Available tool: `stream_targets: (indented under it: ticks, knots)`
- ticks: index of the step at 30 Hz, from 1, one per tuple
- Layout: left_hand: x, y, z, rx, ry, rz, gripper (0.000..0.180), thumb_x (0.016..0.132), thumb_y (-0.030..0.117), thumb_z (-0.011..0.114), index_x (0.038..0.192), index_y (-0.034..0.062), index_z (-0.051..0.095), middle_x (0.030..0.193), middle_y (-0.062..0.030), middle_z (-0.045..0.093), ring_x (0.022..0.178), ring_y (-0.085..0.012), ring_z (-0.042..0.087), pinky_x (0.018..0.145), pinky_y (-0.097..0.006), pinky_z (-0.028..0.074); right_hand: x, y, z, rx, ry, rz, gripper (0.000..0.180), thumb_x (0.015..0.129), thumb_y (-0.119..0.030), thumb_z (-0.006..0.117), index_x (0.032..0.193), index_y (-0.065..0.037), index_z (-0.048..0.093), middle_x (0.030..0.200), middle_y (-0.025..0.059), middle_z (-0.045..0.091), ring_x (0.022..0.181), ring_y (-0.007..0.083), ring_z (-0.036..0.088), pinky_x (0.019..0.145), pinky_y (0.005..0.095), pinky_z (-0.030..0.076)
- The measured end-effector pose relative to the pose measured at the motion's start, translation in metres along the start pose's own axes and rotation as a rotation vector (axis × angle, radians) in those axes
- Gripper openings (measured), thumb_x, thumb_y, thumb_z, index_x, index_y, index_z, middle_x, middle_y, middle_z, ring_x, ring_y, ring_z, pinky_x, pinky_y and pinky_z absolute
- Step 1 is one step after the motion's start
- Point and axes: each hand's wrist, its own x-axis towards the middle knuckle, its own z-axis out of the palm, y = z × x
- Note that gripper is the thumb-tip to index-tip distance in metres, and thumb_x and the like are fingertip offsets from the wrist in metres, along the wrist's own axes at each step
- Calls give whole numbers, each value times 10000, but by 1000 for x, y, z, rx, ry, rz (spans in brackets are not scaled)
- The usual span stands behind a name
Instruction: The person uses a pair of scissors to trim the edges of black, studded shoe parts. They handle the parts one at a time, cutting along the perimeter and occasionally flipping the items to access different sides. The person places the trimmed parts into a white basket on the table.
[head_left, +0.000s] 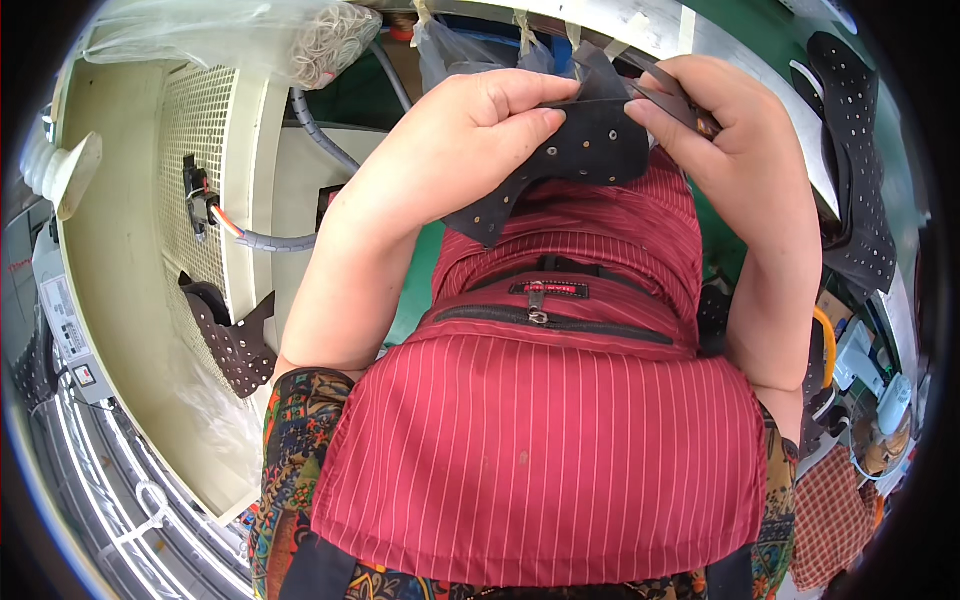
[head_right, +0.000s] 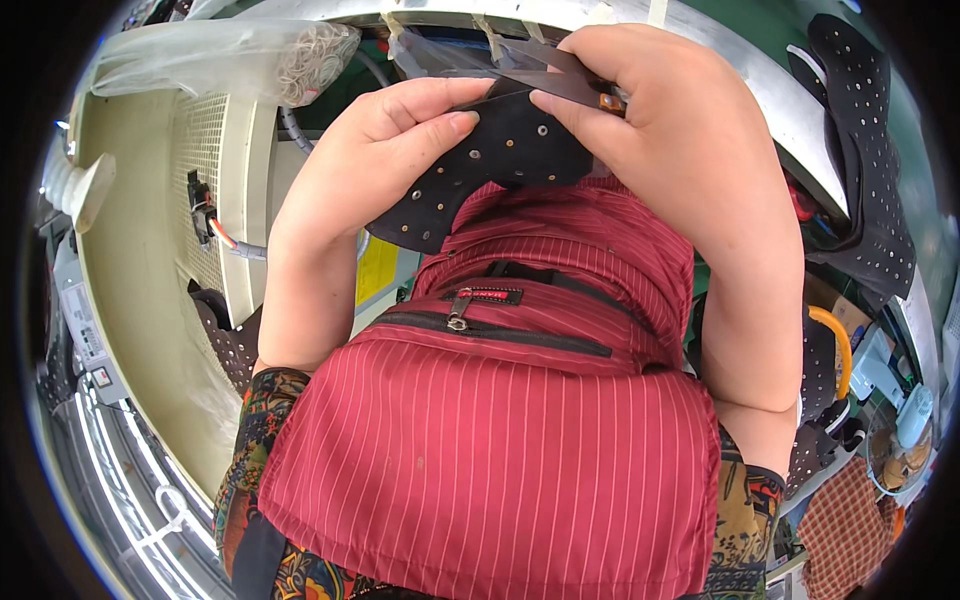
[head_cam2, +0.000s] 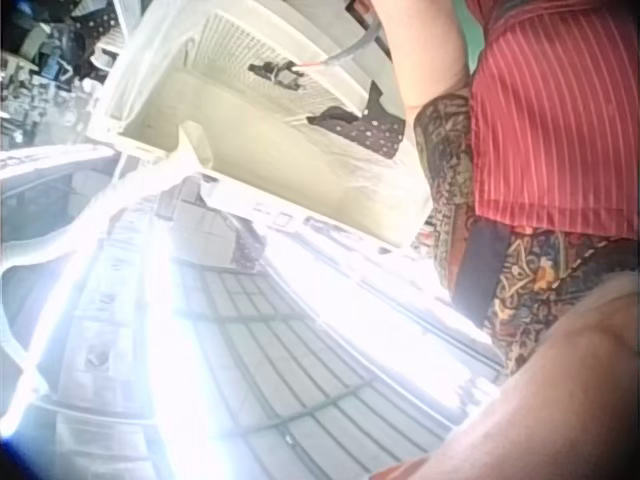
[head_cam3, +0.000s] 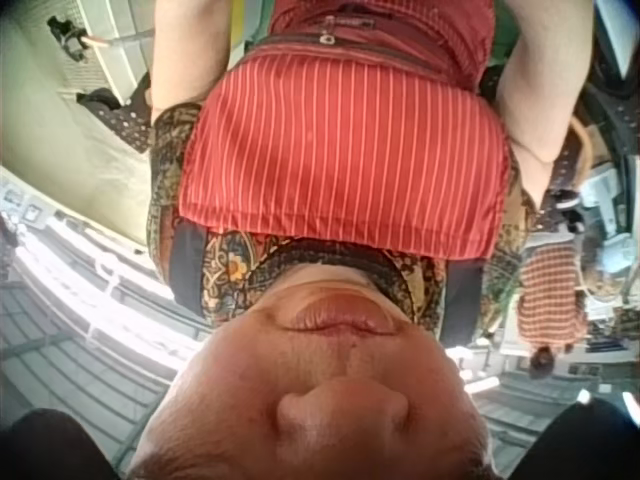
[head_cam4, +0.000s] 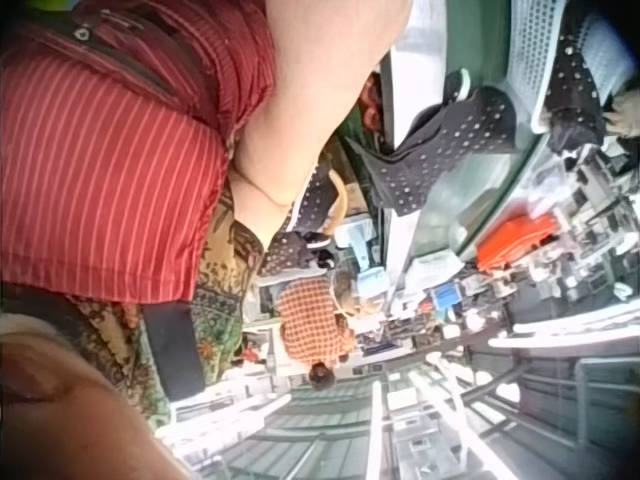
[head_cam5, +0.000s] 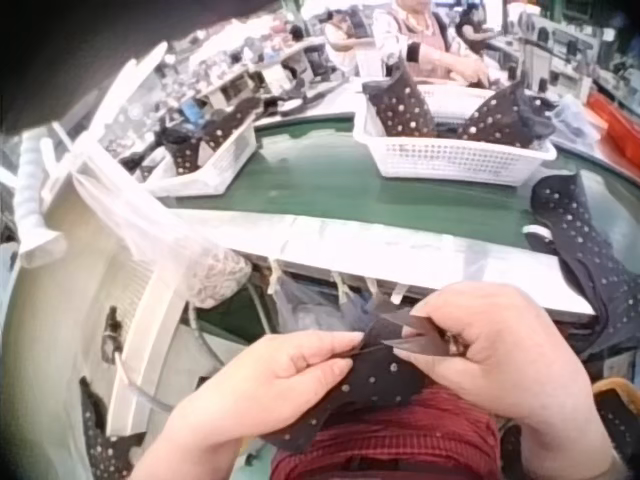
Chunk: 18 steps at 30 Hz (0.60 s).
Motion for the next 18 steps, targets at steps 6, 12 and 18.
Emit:
stream_targets:
  ticks: [6, 12, 18]
  knots:
    - [0, 1, 1, -311, -39, -86, 279, 900, 79, 555, 1160, -19, 583, 1005, -70, 653, 885, -93, 609, 784, -221, 499, -7, -17, -10, 418, -125, 5, 137, 743, -50, 679, 802, -9, 562, 714, -4, 507, 638, 76, 416, 573, 217, 320]
    - [-3, 4, 5, -342, -64, -137, 277, 892, 82, 574, 1147, -24, 588, 960, -65, 663, 846, -87, 618, 747, -213, 510, -1, -9, -1, 450, -177, 96, 226, 788, -31, 634, 735, -39, 415, 747, 13, 519, 716, 71, 459, 646, 207, 381]
    - [-5, -5, 6, -372, -76, -145, 316, 884, 65, 571, 1185, -28, 557, 1003, -63, 654, 856, -88, 618, 756, -211, 507, 2, -3, 8, 488, -192, 159, 226, 816, -23, 605, 724, -39, 399, 745, 17, 492, 798, 86, 514, 714, 212, 414]
